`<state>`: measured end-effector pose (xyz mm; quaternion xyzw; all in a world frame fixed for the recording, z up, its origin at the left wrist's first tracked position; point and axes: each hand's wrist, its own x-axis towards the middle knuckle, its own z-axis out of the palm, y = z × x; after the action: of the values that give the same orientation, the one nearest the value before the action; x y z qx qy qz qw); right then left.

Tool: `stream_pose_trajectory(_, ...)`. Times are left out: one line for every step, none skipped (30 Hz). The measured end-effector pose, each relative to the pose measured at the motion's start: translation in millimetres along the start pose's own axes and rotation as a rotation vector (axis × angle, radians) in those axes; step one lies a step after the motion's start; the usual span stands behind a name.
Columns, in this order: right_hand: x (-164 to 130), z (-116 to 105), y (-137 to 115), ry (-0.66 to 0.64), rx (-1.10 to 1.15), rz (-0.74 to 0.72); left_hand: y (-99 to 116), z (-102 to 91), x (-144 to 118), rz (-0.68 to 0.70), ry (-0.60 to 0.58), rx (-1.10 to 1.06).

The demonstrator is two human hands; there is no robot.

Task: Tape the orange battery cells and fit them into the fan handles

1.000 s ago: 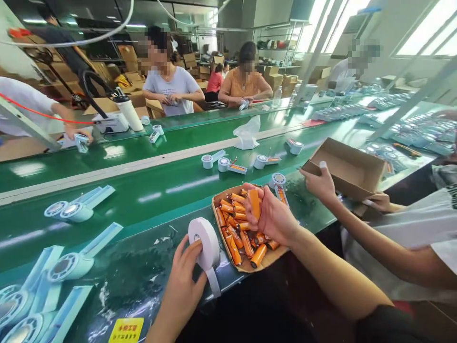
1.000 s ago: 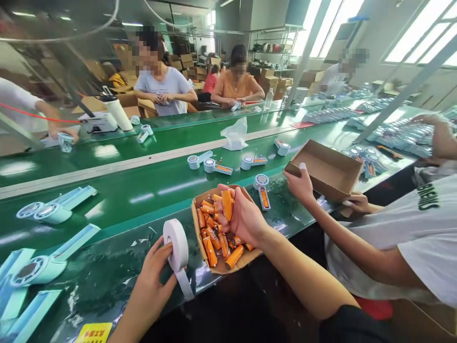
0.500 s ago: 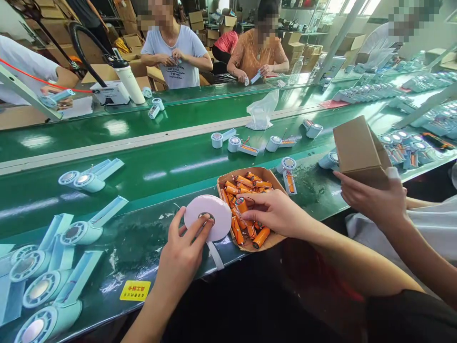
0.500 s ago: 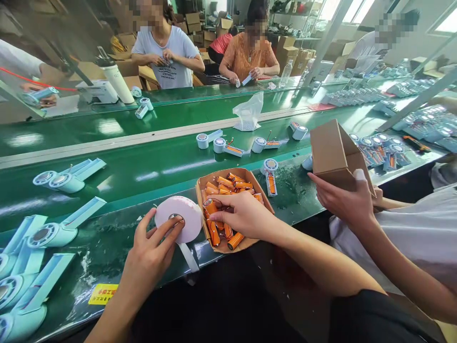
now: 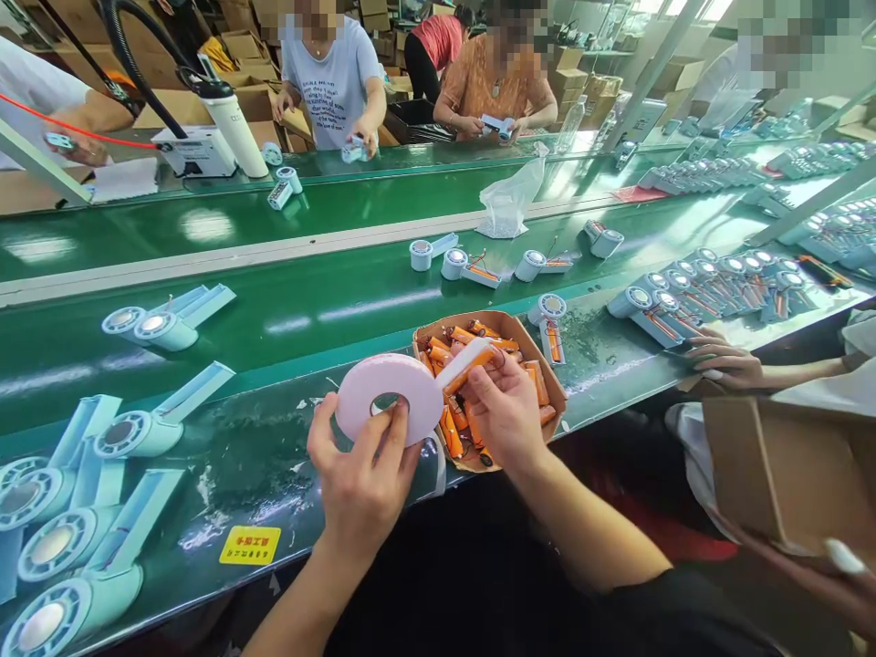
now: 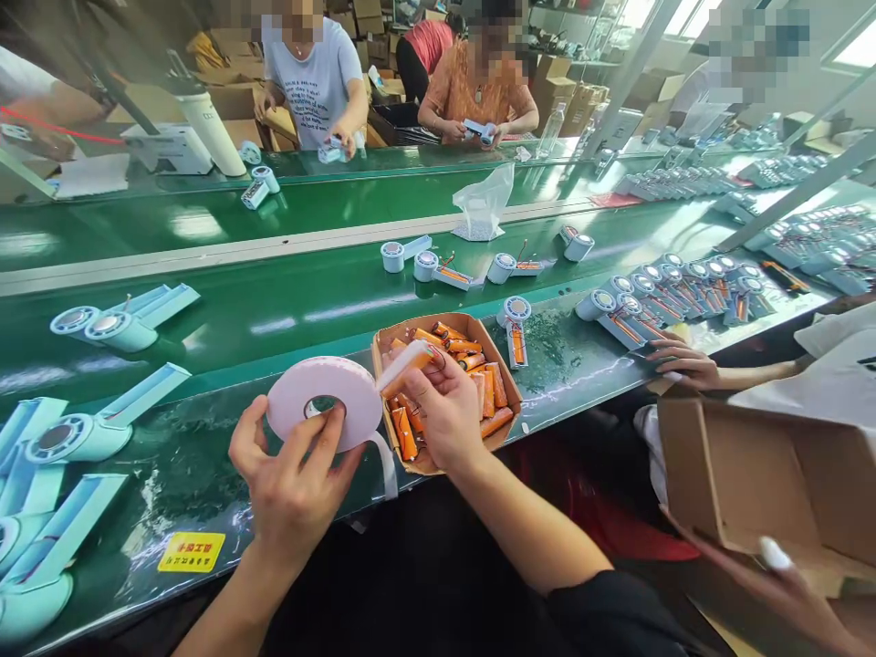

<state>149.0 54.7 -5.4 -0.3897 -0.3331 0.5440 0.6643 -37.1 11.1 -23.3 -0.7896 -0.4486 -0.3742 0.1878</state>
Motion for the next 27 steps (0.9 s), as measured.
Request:
stream_pose_trajectory(-7.8,5.6,5.8,0.061,0.061,-0.016,4.4,2.4,0.1,-0.016,0.017,-0.012)
stream_pose_trajectory(-15.2,10.5,11.3,0.107,0.099,-0.030,8.9,4.5,0.5,-0.036,0.026,-0.026)
stream_pose_trajectory(-21.4,14.2,16.2,0.137,0.119,-0.040,13.7,6.1,1.3,-0.056,0.033,-0.041)
stream_pose_trajectory(-25.7,16.2,19.9,0.153,0.125,-0.043,18.5,7.2,2.4,-0.072,0.039,-0.054)
stream_pose_trajectory(-27.2,16.3,21.6,0.154,0.121,-0.035,23.1,7.9,3.4,-0.082,0.045,-0.066)
stream_pose_trajectory(-25.4,14.1,20.7,0.136,0.108,-0.014,27.0,8.1,4.0,-0.078,0.049,-0.079)
stream_pose_trajectory(-19.9,9.6,16.4,0.108,0.088,0.010,29.3,7.9,3.4,-0.064,0.051,-0.094)
stream_pose_trajectory(-10.9,2.6,8.5,0.083,0.066,0.018,29.2,7.3,0.9,-0.051,0.045,-0.111)
stream_pose_trajectory(1.2,-6.6,-2.8,0.075,0.050,-0.012,25.8,6.3,-4.2,-0.048,0.030,-0.124)
stream_pose_trajectory(15.3,-17.8,-17.1,0.095,0.050,-0.091,18.4,4.7,-12.0,-0.059,0.004,-0.129)
stream_pose_trajectory(29.8,-30.5,-33.2,0.145,0.062,-0.210,6.5,2.5,-22.4,-0.087,-0.037,-0.123)
stream_pose_trajectory(43.1,-44.1,-49.5,0.220,0.100,-0.370,-9.5,-0.4,-34.5,-0.131,-0.094,-0.106)
stream_pose_trajectory(53.5,-58.1,-64.4,0.285,0.136,-0.499,-29.1,-3.7,-46.7,-0.184,-0.159,-0.080)
stream_pose_trajectory(59.9,-71.6,-76.4,0.317,0.148,-0.555,-50.7,-7.0,-57.4,-0.241,-0.235,-0.052)
stream_pose_trajectory(61.9,-84.0,-84.1,0.322,0.148,-0.558,-72.3,-9.7,-64.4,-0.289,-0.302,-0.028)
stream_pose_trajectory(60.0,-94.7,-87.2,0.307,0.134,-0.518,-91.7,-11.0,-66.0,-0.325,-0.348,-0.012)
stream_pose_trajectory(55.0,-103.3,-85.7,0.281,0.114,-0.455,-106.8,-9.8,-60.9,-0.343,-0.377,-0.007)
stream_pose_trajectory(48.1,-109.7,-80.6,0.256,0.096,-0.395,-116.1,-5.3,-48.4,-0.336,-0.387,-0.013)
stream_pose_trajectory(40.6,-114.1,-73.3,0.240,0.086,-0.347,-119.1,3.6,-28.3,-0.307,-0.391,-0.028)
stream_pose_trajectory(33.2,-117.0,-65.0,0.233,0.080,-0.311,-116.3,17.6,-1.5,-0.258,-0.399,-0.050)
stream_pose_trajectory(26.6,-118.5,-57.1,0.234,0.079,-0.286,-108.8,36.8,31.0,-0.198,-0.404,-0.070)
stream_pose_trajectory(20.9,-119.3,-50.3,0.240,0.080,-0.265,-98.6,60.8,67.4,-0.141,-0.466,-0.083)
stream_pose_trajectory(16.2,-119.6,-45.2,0.248,0.079,-0.243,-87.3,88.4,105.6,-0.098,-0.533,-0.087)
stream_pose_trajectory(12.2,-119.8,-41.9,0.256,0.074,-0.222,-76.4,117.9,143.1,-0.097,-0.599,-0.078)
stream_pose_trajectory(8.6,-120.3,-40.2,0.265,0.065,-0.205,-67.2,147.2,178.0,-0.129,-0.664,-0.059)
stream_pose_trajectory(5.1,-121.4,-39.9,0.273,0.051,-0.191,-60.4,174.1,208.4,-0.182,-0.710,-0.040)
stream_pose_trajectory(1.5,-123.4,-40.8,0.280,0.034,-0.180,-56.5,197.0,233.1,-0.202,-0.721,-0.036)
